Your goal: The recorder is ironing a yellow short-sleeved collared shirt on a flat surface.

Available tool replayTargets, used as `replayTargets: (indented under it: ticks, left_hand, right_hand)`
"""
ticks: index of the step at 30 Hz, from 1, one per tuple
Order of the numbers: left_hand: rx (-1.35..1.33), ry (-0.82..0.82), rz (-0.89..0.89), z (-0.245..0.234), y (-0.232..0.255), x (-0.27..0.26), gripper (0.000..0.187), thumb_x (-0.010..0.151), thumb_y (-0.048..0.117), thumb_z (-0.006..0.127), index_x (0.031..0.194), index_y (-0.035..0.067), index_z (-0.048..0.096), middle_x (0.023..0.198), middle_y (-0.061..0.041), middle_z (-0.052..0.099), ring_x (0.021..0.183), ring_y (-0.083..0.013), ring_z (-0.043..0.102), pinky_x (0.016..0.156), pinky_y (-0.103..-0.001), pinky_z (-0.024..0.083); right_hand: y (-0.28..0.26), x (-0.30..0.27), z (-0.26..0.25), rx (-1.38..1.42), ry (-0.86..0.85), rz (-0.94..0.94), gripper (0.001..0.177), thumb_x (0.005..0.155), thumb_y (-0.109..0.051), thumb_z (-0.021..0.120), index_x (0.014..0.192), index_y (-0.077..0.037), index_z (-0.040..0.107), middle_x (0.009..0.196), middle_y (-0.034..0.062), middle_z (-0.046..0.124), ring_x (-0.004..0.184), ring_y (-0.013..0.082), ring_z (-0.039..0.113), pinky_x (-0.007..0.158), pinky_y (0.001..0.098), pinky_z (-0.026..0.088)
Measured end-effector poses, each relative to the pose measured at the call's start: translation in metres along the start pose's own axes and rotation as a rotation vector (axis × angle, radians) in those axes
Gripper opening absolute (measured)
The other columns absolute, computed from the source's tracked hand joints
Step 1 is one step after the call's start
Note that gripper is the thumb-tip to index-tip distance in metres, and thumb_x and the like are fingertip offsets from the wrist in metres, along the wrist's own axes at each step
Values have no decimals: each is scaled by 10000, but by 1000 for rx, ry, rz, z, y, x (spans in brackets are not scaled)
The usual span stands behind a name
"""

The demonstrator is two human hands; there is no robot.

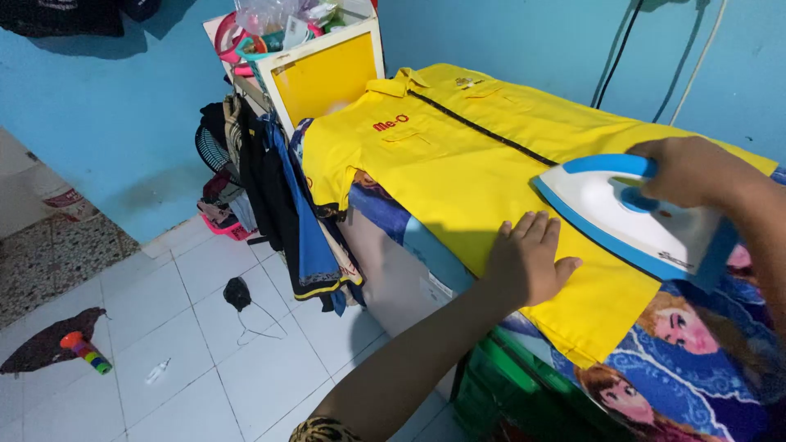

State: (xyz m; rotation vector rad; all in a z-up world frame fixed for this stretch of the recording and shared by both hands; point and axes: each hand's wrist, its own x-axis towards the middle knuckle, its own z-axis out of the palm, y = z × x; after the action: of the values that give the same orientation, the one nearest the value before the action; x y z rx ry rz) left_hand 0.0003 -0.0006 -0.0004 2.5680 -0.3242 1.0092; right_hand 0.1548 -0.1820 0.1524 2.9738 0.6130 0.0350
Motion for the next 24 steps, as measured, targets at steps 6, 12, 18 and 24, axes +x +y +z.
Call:
replayTargets:
  ticks: [6, 12, 18, 24]
  left_hand:
    - [-31, -33, -54, -26, 13, 0, 720, 891, 488, 693, 1342, -67, 607, 1424, -280, 605, 1366, -408, 557, 1116, -558, 435]
    - [13, 11, -130, -23, 20, -8, 728, 874, 485, 730, 1313, -82, 600, 1361, -293, 609, 1333, -422, 556, 1116, -590, 407]
    - [14, 15, -107, -31, 26, -21, 722, 907, 469, 719, 1352, -76, 560, 1394, -286, 579, 1351, -441, 528, 1122, -626, 381]
    - [8, 18, -124, -37, 39, -29, 725, 868, 457, 723, 1335, -73, 557, 1378, -292, 570, 1331, -465, 511, 1088, -595, 396]
  right_hand:
    - [-43, 6, -19, 138, 21, 12, 717, 785, -109, 796, 1473, -190, 613, 1170, 152, 752, 952, 320, 733, 913, 440, 562]
    - [-47, -27, -35, 231, -48, 25, 659, 842, -116, 730, 1488, -203, 639, 1102, 170, 811, 830, 315, 786, 823, 432, 622]
    - [-23, -45, -15, 151, -24, 6, 693, 771, -152, 800, 1446, -199, 649, 1199, 137, 773, 990, 324, 756, 928, 427, 589]
    - [-32, -35, -14, 167, 21, -77, 658, 746, -183, 787, 1396, -206, 680, 1190, 154, 765, 1049, 346, 733, 973, 441, 554]
